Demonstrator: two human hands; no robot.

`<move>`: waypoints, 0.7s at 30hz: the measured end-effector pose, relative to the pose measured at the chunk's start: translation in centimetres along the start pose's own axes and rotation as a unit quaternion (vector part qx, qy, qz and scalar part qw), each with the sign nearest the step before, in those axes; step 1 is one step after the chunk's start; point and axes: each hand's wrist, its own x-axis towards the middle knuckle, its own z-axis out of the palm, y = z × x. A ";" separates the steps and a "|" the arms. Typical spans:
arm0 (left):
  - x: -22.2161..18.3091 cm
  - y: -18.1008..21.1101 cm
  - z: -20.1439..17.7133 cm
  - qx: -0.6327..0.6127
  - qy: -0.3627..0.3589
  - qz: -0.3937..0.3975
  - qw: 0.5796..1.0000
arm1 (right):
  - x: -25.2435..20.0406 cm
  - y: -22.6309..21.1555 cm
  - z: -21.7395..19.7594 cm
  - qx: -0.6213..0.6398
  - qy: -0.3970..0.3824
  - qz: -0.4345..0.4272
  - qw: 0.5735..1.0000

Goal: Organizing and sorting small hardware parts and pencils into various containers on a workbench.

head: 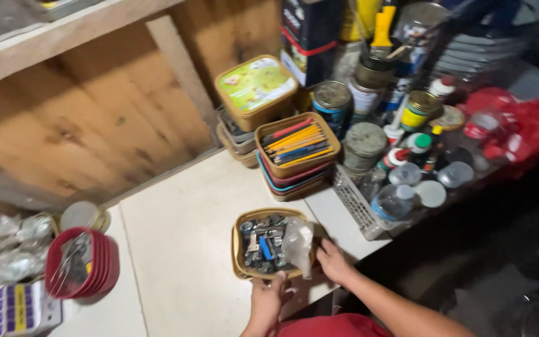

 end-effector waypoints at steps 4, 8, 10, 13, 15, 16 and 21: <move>4.6 -2.9 -4.8 0.155 -0.086 0.040 0.983 | 0.5 3.2 -0.9 -0.014 0.034 0.067 0.997; 6.1 0.4 -8.7 0.209 0.075 0.209 0.952 | -1.8 -2.1 -3.2 0.089 0.046 0.171 0.980; 5.1 3.9 -8.4 0.255 0.130 0.211 0.935 | -2.4 -4.5 -3.9 0.119 0.061 0.183 0.974; 5.1 6.5 -6.8 0.150 0.047 0.086 0.984 | -2.6 -5.9 -4.3 0.141 0.058 0.194 0.969; 6.9 6.0 -6.5 0.136 -0.046 -0.024 0.989 | -2.4 -7.1 -4.5 0.086 -0.012 0.214 0.973; 6.3 6.0 -6.0 0.134 -0.043 -0.023 0.990 | -1.9 -6.3 -4.0 0.085 -0.015 0.213 0.973; 6.7 4.9 -4.4 0.134 -0.097 -0.046 0.985 | -1.4 -9.3 -4.8 0.097 -0.051 0.111 0.988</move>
